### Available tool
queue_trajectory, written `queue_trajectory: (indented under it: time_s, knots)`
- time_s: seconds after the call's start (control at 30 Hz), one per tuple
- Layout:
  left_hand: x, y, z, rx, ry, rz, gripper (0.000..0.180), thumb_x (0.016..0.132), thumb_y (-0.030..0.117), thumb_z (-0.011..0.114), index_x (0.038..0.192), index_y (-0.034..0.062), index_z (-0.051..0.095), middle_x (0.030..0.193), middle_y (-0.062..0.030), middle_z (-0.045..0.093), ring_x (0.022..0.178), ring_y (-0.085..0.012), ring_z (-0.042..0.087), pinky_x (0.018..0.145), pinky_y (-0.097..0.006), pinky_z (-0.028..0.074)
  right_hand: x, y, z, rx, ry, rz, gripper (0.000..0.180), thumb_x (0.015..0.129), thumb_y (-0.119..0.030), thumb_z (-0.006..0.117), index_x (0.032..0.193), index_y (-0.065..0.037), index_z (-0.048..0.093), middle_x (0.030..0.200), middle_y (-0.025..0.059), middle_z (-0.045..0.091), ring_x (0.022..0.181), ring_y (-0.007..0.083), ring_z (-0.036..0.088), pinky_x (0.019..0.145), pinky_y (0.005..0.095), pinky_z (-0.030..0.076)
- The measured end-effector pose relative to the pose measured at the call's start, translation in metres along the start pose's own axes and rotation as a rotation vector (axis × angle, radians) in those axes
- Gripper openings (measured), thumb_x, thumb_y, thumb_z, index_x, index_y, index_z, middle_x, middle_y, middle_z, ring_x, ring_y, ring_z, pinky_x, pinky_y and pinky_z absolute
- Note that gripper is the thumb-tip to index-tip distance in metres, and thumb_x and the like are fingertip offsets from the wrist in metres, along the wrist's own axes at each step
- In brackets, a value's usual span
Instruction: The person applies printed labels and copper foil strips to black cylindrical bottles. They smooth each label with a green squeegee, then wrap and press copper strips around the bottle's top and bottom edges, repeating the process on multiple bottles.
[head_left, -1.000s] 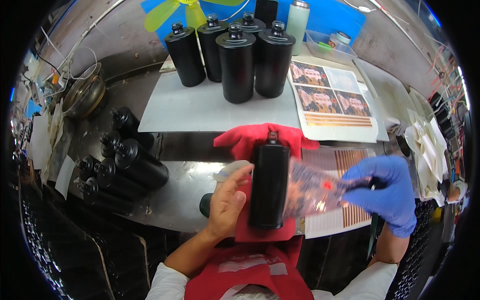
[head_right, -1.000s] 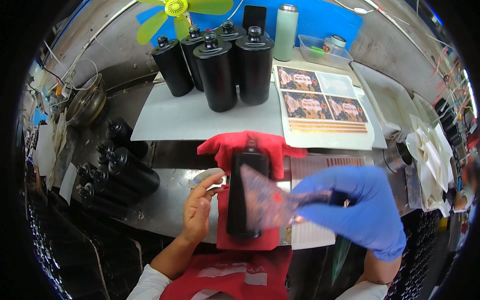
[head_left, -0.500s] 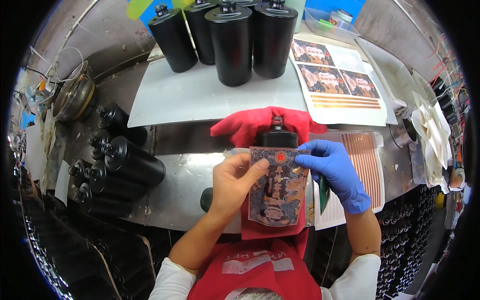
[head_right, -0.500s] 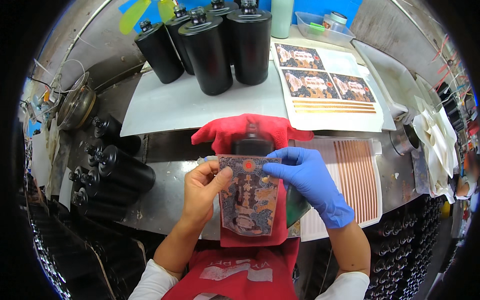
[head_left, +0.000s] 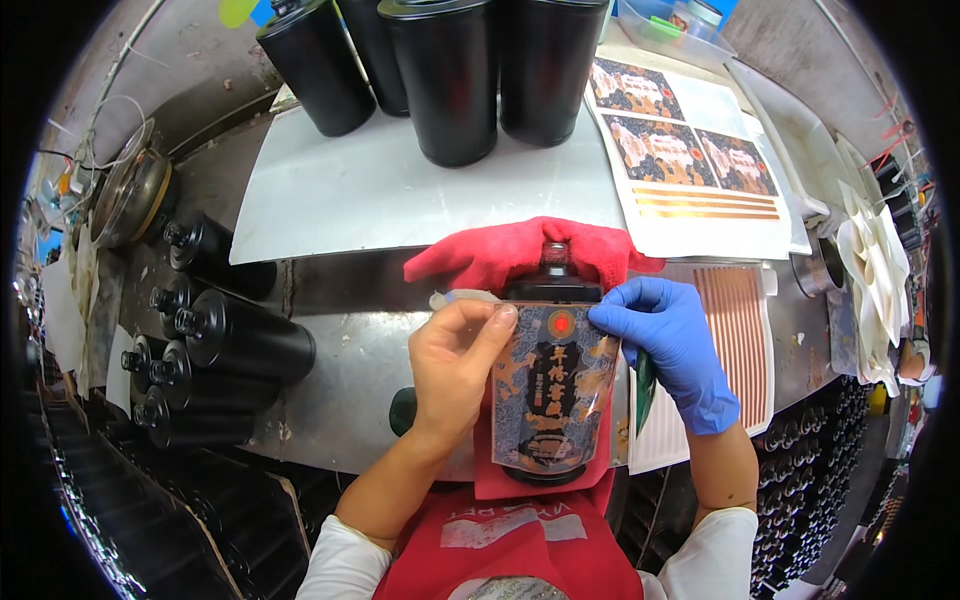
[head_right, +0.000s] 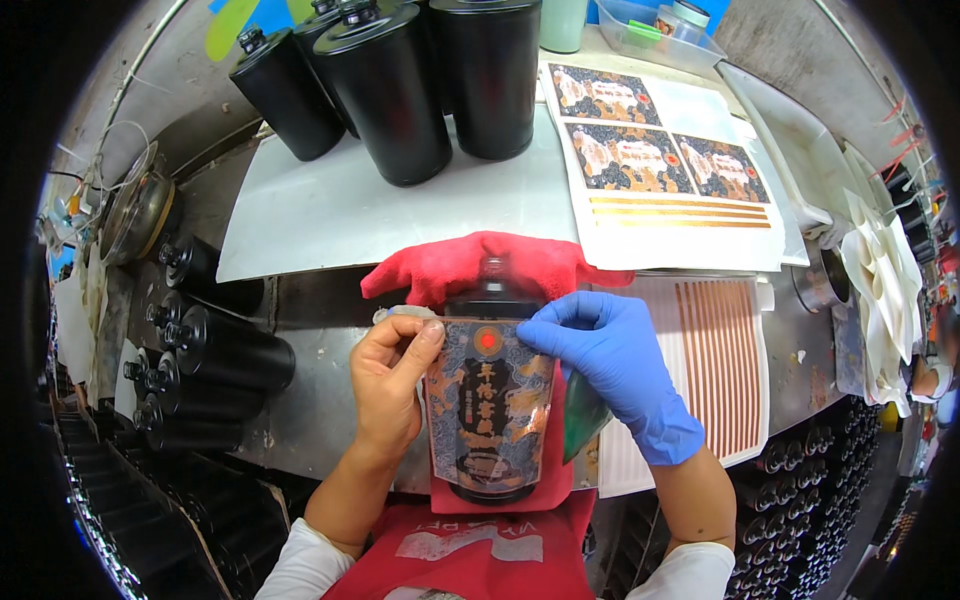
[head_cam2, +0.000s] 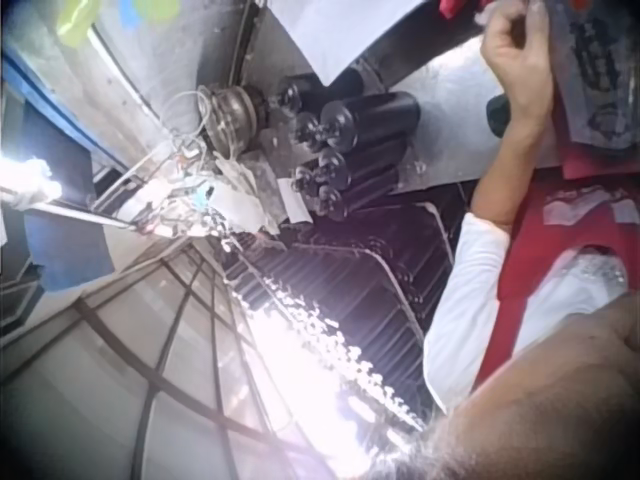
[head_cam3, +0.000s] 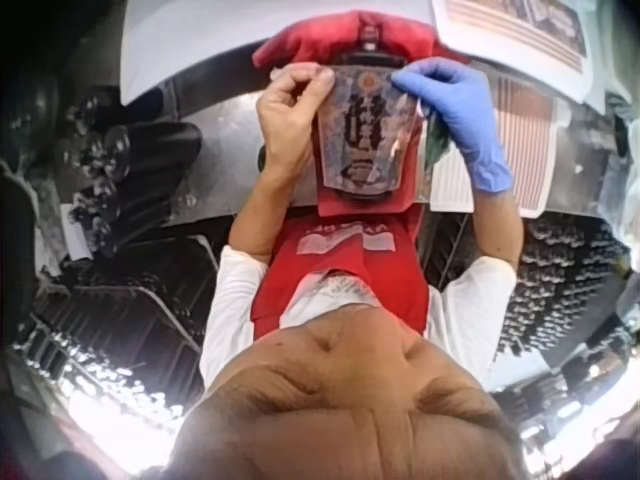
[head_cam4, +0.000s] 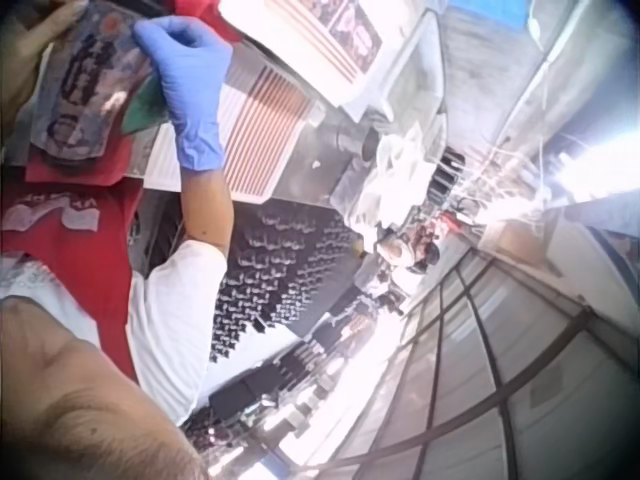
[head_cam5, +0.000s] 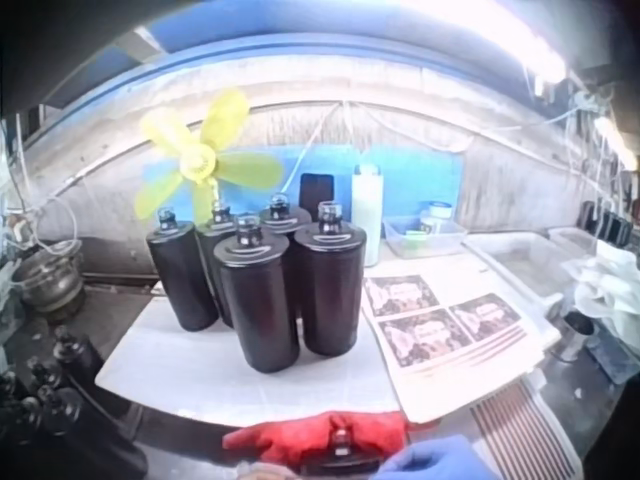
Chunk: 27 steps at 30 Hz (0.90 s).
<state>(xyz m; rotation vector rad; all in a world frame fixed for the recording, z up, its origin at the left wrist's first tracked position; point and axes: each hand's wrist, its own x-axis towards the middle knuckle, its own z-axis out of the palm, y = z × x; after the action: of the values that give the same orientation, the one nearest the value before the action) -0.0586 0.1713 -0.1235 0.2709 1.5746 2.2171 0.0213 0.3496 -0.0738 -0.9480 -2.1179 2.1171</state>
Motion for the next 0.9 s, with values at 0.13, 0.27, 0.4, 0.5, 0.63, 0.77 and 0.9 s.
queue_trajectory:
  time_s: [0.13,0.27,0.4,0.5,0.63,0.77,0.9]
  knots:
    - [0.002,-0.002,0.0,-0.015,-0.006,-0.001,0.004,0.084,0.003,0.063,0.086,0.0009,0.06,0.081,-0.0018,0.06,0.072,-0.0061,0.053,0.066,-0.02,0.042,0.003,0.001,-0.001,0.009,0.0,0.01,0.016,0.075,-0.015,0.074,0.081,-0.001,0.068,0.07,0.0009,0.063,0.059,0.0037,0.05,0.053,0.0177,0.04]
    - [0.005,-0.005,0.0,-0.07,0.003,-0.05,0.011,0.086,0.003,0.059,0.097,0.0011,0.056,0.09,-0.0031,0.059,0.075,-0.0069,0.054,0.067,-0.021,0.044,0.007,0.007,-0.002,0.019,0.023,-0.053,0.017,0.076,-0.013,0.072,0.086,-0.001,0.067,0.07,0.0006,0.062,0.059,0.0035,0.05,0.052,0.0172,0.039]
    - [0.002,-0.011,-0.003,-0.004,0.083,-0.027,0.021,0.09,0.005,0.053,0.11,0.002,0.049,0.094,-0.0031,0.057,0.076,-0.0067,0.053,0.069,-0.021,0.044,0.005,0.025,-0.01,0.091,0.16,-0.069,0.026,0.078,-0.008,0.069,0.102,-0.001,0.061,0.075,-0.0009,0.06,0.056,0.0011,0.046,0.05,0.0156,0.037]
    - [-0.013,-0.016,-0.014,0.341,-0.101,0.279,0.042,0.093,0.012,0.049,0.131,-0.0004,0.037,0.127,-0.0149,0.045,0.111,-0.0201,0.047,0.093,-0.031,0.039,-0.024,0.041,-0.001,-0.003,0.241,-0.203,0.04,0.08,-0.004,0.065,0.119,-0.003,0.054,0.086,-0.0016,0.056,0.053,-0.0005,0.041,0.049,0.0135,0.034]
    - [-0.028,-0.02,-0.028,0.446,-0.42,0.258,0.061,0.095,0.028,0.044,0.143,-0.0026,0.019,0.149,-0.0245,0.004,0.14,-0.0348,0.004,0.11,-0.04,0.005,-0.065,0.056,0.006,-0.25,0.163,-0.331,0.065,0.082,-0.014,0.064,0.14,-0.007,0.035,0.105,0.0041,0.051,0.058,0.0027,0.04,0.053,0.0168,0.036]
    - [-0.029,-0.019,-0.019,0.449,-0.535,0.32,0.063,0.096,0.03,0.042,0.145,0.001,0.015,0.149,-0.026,-0.008,0.14,-0.035,-0.006,0.11,-0.04,0.004,-0.082,0.06,0.015,-0.371,0.044,-0.301,0.079,0.082,-0.042,0.064,0.143,-0.01,0.026,0.121,0.0114,0.041,0.059,0.0081,0.047,0.057,0.0239,0.044]
    - [-0.035,-0.026,-0.014,0.453,-0.546,0.265,0.064,0.095,0.026,0.045,0.145,0.0035,0.013,0.149,-0.0266,-0.001,0.14,-0.0365,0.0,0.11,-0.04,0.007,-0.08,0.064,0.023,-0.569,-0.044,-0.291,0.076,0.085,-0.046,0.056,0.145,-0.014,0.02,0.123,0.0199,0.039,0.084,0.0337,0.06,0.073,0.0369,0.05]
